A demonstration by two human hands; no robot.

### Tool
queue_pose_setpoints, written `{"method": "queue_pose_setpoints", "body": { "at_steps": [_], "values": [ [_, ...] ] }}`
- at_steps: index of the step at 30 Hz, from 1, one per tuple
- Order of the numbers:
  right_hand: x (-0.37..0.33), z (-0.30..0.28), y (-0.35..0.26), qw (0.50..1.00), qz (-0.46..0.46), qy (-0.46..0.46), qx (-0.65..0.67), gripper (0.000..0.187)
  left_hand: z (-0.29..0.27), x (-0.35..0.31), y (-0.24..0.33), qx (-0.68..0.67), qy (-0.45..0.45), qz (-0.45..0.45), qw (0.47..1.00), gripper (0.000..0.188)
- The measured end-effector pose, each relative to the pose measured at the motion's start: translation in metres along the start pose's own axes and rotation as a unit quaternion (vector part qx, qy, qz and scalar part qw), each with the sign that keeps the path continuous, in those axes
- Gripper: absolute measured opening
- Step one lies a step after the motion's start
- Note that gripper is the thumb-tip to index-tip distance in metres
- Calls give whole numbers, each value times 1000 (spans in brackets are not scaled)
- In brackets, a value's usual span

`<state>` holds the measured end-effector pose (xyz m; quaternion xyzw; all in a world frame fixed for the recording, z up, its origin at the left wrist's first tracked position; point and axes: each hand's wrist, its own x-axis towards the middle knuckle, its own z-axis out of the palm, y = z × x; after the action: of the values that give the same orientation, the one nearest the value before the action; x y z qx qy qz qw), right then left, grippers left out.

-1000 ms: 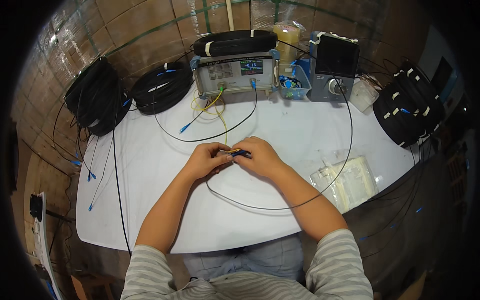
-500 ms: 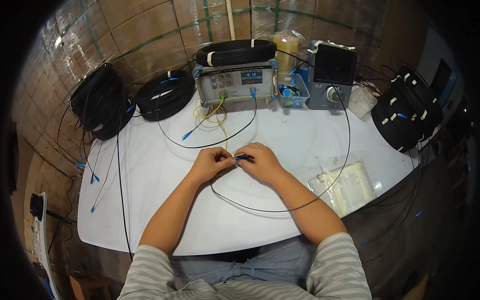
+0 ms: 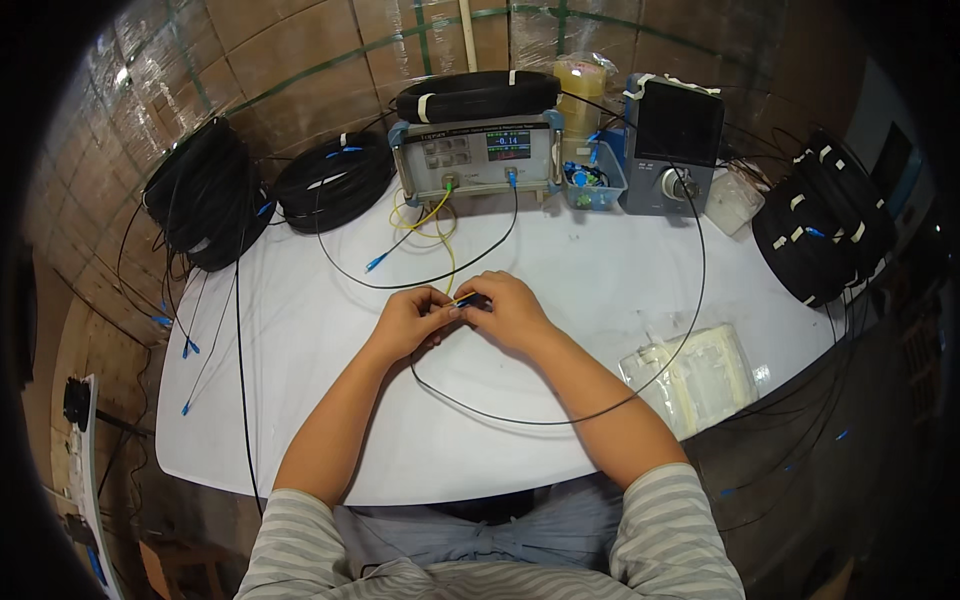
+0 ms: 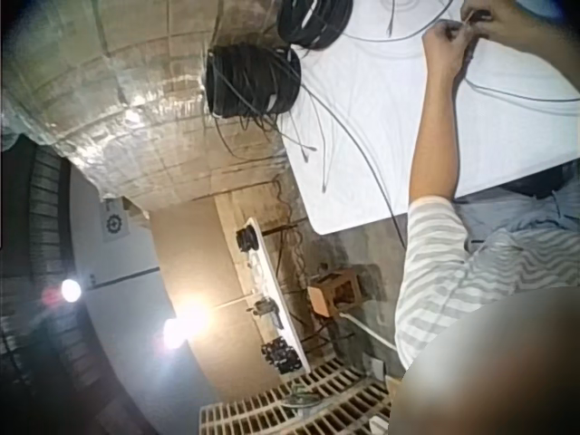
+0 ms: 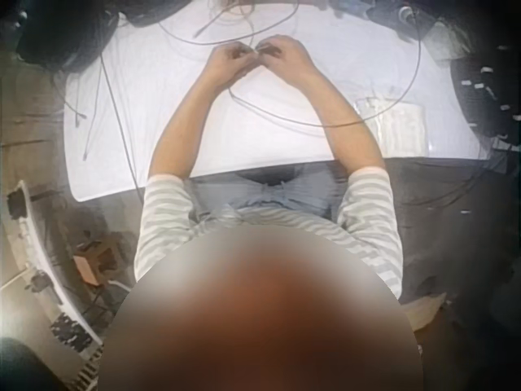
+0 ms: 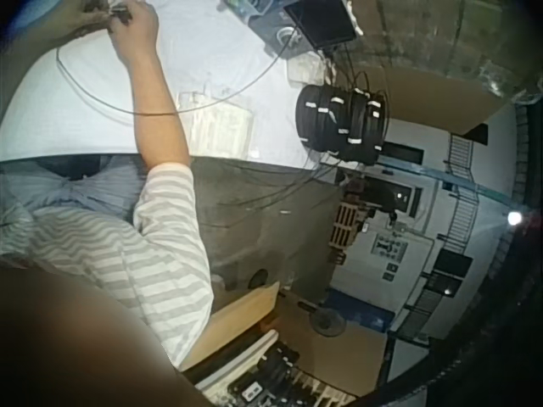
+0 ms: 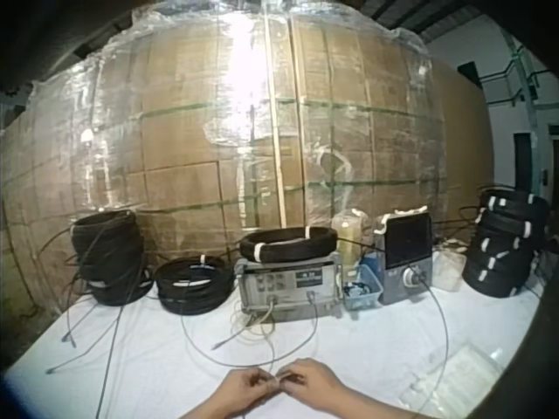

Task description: The recorder is assembling and connecting fiber optic cables to an optical power meter or similar testing device.

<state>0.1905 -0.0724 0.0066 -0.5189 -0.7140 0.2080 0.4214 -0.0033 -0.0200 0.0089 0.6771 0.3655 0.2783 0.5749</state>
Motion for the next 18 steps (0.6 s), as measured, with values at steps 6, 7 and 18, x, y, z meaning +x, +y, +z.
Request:
{"method": "queue_pose_setpoints", "body": {
  "at_steps": [6,7,18],
  "values": [
    [0,4,9,999,-27,14,9,19,2,0,2,-3,5,-12,1000,21],
    [0,4,6,999,-28,15,6,19,1,-2,3,0,6,-10,1000,21],
    [-4,1,6,1000,-7,15,14,21,5,-3,8,31,4,-1,1000,19]
  ]
}}
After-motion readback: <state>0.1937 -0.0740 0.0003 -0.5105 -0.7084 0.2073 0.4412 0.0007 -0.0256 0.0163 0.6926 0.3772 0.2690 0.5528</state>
